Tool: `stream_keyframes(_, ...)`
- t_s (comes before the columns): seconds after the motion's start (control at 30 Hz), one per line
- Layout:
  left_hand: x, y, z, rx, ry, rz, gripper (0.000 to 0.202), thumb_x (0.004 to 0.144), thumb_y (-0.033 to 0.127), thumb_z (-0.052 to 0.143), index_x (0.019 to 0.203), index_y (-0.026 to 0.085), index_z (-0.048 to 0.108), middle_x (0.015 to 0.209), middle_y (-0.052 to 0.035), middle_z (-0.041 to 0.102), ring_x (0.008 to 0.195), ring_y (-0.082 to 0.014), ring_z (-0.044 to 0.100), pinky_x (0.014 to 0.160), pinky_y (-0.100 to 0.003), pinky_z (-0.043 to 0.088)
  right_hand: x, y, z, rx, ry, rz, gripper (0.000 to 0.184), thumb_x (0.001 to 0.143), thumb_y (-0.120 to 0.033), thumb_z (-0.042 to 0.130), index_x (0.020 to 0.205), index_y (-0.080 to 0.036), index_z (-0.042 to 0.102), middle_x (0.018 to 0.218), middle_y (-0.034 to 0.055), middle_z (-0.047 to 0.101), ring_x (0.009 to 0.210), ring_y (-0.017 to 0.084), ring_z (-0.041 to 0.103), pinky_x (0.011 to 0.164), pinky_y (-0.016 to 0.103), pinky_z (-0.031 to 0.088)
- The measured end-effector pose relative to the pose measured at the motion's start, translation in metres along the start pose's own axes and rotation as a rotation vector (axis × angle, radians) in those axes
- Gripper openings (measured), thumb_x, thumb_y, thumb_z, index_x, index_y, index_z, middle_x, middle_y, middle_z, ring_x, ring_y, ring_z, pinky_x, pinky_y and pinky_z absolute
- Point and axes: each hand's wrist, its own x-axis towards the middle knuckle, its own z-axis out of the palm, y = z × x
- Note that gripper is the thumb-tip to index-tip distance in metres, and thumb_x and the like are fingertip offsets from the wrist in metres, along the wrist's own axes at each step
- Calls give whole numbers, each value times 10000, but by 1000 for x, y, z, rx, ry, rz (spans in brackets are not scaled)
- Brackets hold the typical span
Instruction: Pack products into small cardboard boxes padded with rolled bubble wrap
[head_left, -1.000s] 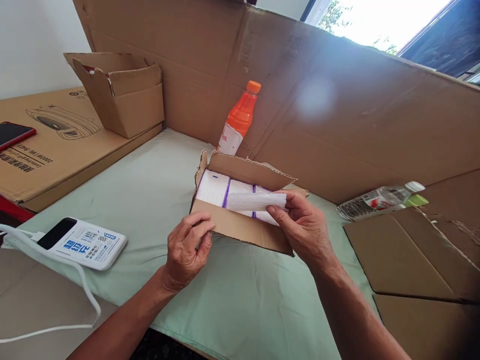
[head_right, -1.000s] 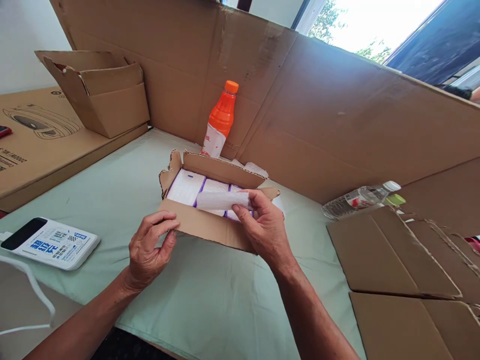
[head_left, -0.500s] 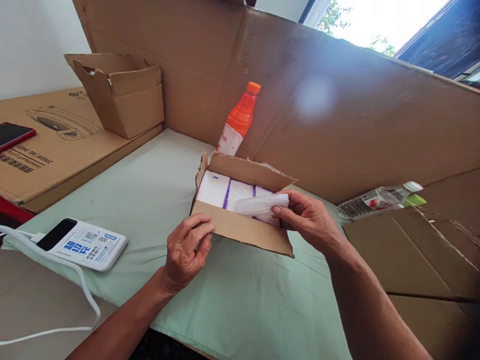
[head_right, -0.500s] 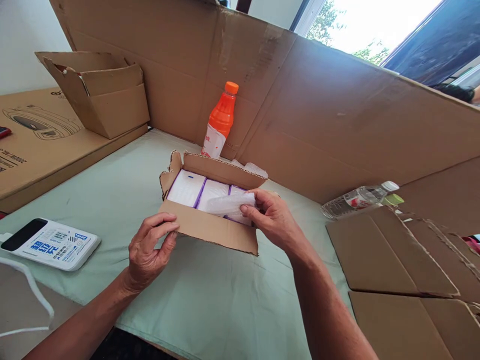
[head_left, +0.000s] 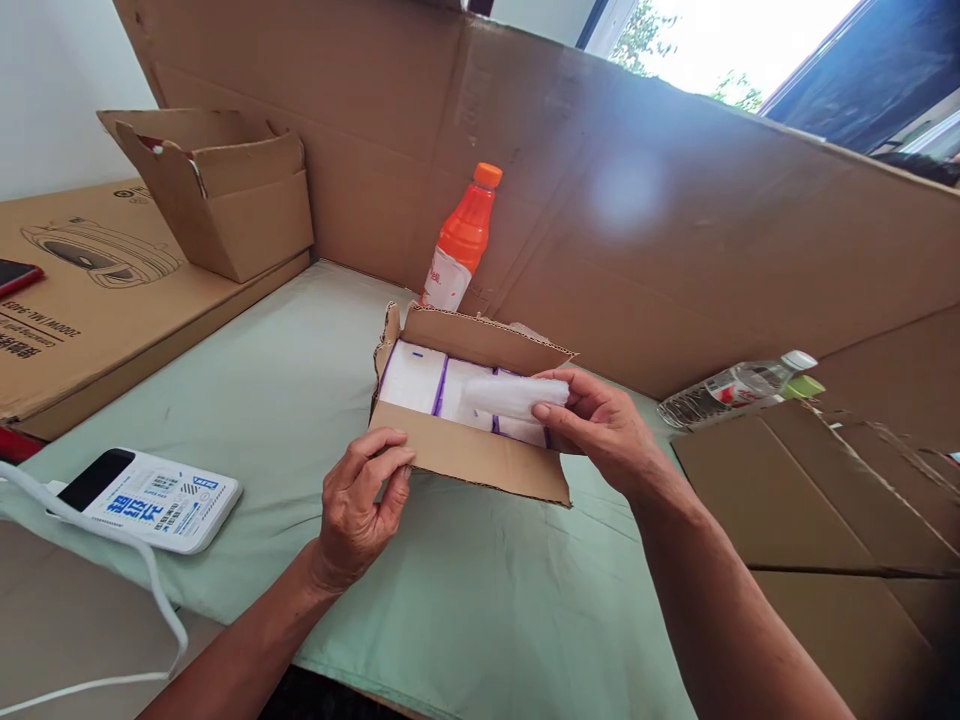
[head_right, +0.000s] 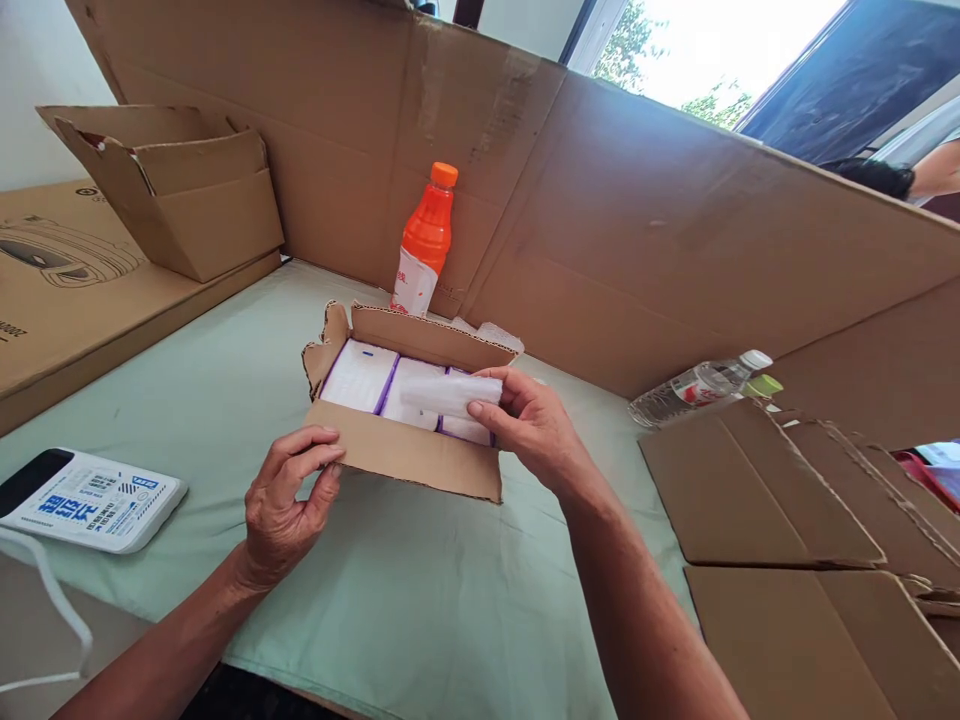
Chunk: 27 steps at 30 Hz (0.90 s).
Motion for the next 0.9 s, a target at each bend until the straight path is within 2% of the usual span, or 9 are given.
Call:
stream_keyframes(0.13,0,0,1,3,11,15,297,897,20,605,1133,201,617,1112,-66,665,1023,-163,683,918,-290,584,5,-1,15,50,29,10,407,766,-488,775,1033,-211,641,857,17,670,711,147,596,596,259,467)
stream_keyframes(0.27,3,1,0,-3,-1,17,294,896,13,603,1123,199,617,1109,-65,662,1019,-162,681,915,-285,582,8,-6,25,-214,-84,-9,301,800,-473,709,904,-192,688,771,18,652,692,158,562,588,263,420)
stream_keyframes(0.37,10,5,-7,14,-27,7,293,899,21,601,1128,202,619,1118,-70,655,1024,-168,679,893,-283,585,7,-6,25,-317,-67,-11,275,809,-459,686,872,-192,694,731,12,638,662,156,543,573,265,391)
stream_keyframes(0.47,21,13,-19,79,15,-24,321,887,26,614,1154,204,627,1198,-96,637,1036,-182,669,852,-296,587,7,-2,22,-181,-3,-5,357,785,-487,709,985,-192,680,805,26,668,705,171,579,607,277,435)
stream_keyframes(0.57,38,19,-27,165,55,38,322,860,35,638,1127,214,646,1208,-95,655,1051,-211,650,890,-360,567,8,3,22,-1,45,-11,481,765,-518,742,1107,-197,634,882,37,681,729,170,597,615,281,459)
stream_keyframes(0.67,62,22,-27,228,23,90,211,866,89,633,1039,205,669,1142,-92,701,1130,-268,627,987,-456,514,7,6,22,-20,38,-32,488,779,-538,734,1115,-199,636,765,1,617,662,150,554,568,264,419)
stream_keyframes(0.73,79,21,-25,190,-103,10,138,898,155,599,1000,197,680,1034,-71,738,1031,-248,669,924,-420,534,5,8,23,-60,32,-48,470,802,-543,709,1111,-196,643,685,-30,540,619,138,512,549,258,389)
stream_keyframes(0.83,103,20,-25,89,-487,-221,164,920,263,566,992,209,703,806,-3,740,718,-171,670,670,-308,526,1,9,24,-31,22,-49,467,823,-532,678,1142,-195,625,649,-57,465,600,131,482,562,262,399)
stream_keyframes(0.9,116,21,-26,121,-650,-301,193,912,295,563,1010,216,710,800,5,736,663,-160,645,614,-296,490,0,8,25,-31,16,-45,447,825,-509,671,1136,-191,624,611,-79,402,570,120,439,553,259,388)
